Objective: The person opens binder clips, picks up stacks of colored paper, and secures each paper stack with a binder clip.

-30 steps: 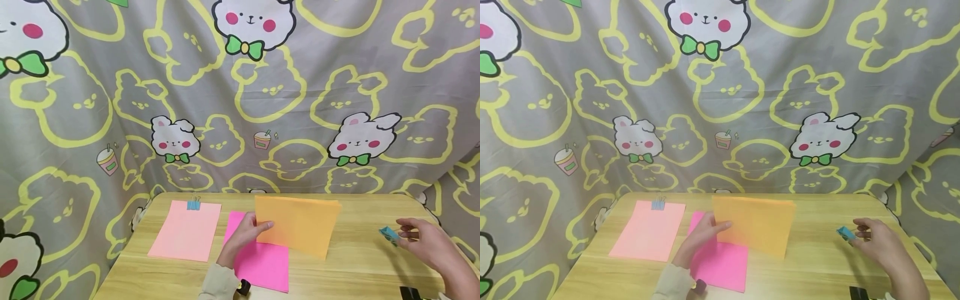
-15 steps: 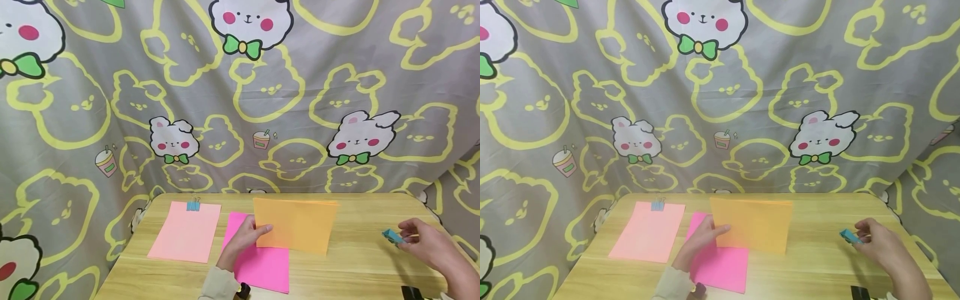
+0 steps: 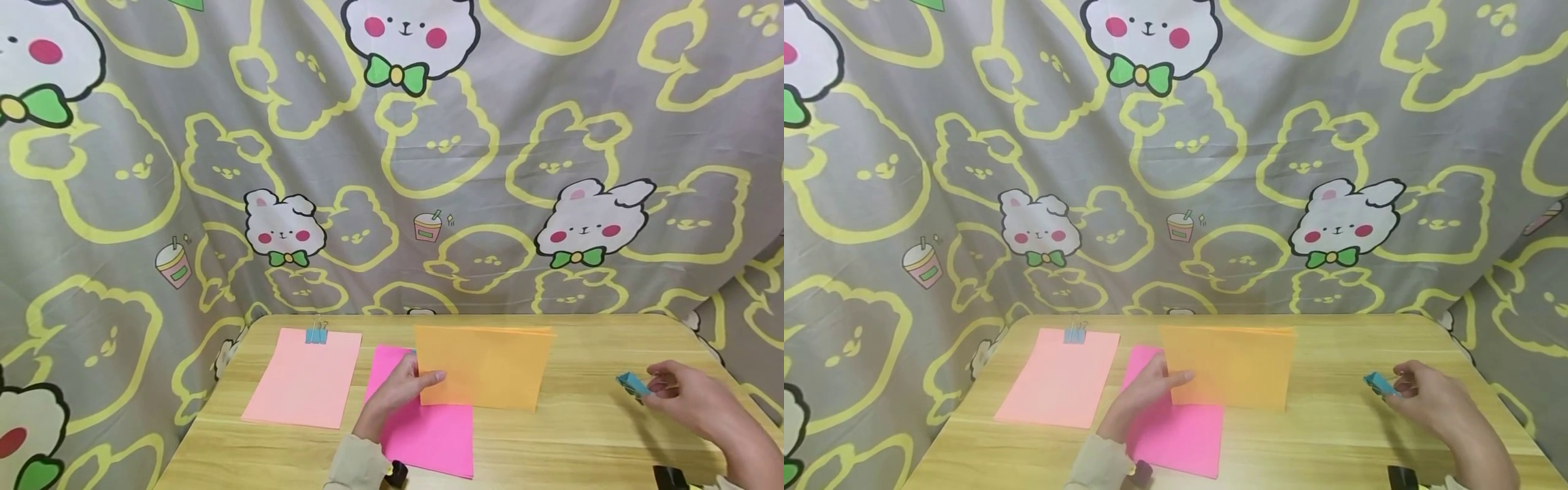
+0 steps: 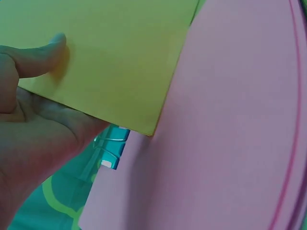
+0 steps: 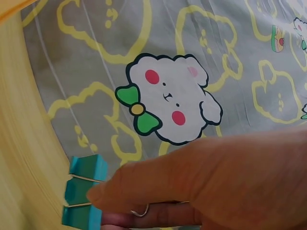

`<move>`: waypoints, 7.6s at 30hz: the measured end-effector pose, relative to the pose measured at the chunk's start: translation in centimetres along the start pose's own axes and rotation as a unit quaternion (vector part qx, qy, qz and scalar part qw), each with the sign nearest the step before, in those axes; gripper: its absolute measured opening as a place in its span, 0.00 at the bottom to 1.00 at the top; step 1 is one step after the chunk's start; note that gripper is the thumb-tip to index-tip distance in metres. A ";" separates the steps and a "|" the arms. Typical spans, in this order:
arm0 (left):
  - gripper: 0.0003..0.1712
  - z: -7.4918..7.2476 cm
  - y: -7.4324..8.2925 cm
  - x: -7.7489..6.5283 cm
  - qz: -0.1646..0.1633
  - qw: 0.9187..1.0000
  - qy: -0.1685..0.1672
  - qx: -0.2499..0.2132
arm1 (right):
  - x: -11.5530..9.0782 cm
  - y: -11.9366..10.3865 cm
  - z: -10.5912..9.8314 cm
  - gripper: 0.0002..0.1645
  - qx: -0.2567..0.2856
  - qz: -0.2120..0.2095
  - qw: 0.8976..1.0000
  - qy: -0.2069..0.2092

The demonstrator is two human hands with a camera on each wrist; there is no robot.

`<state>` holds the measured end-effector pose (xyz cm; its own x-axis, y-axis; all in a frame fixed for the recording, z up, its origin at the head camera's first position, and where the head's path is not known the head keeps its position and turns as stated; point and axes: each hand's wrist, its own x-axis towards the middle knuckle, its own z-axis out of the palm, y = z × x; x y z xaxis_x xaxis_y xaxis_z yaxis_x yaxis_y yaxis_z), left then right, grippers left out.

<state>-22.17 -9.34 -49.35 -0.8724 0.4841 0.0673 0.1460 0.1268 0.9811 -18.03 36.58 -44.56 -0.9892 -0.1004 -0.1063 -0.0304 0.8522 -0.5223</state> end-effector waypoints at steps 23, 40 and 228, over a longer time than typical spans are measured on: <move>0.16 0.4 -0.4 0.2 -0.024 0.995 0.059 -0.080 | 0.2 -2.0 -0.3 0.42 -0.012 0.003 1.000 -0.003; 0.19 0.0 -0.1 -0.1 -0.056 0.993 0.073 -0.080 | 0.6 -1.4 0.1 0.41 -0.010 0.004 1.000 -0.021; 0.22 1.7 0.7 0.3 -0.027 0.982 0.100 -0.157 | 3.1 -7.1 6.0 0.23 0.327 -0.114 0.937 -0.045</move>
<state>-21.55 -7.58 -48.97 -0.9539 0.2998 0.0173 -0.0264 -0.1412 0.9896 -20.00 27.18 -46.27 -0.9506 -0.3100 0.0160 -0.1165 0.3085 -0.9441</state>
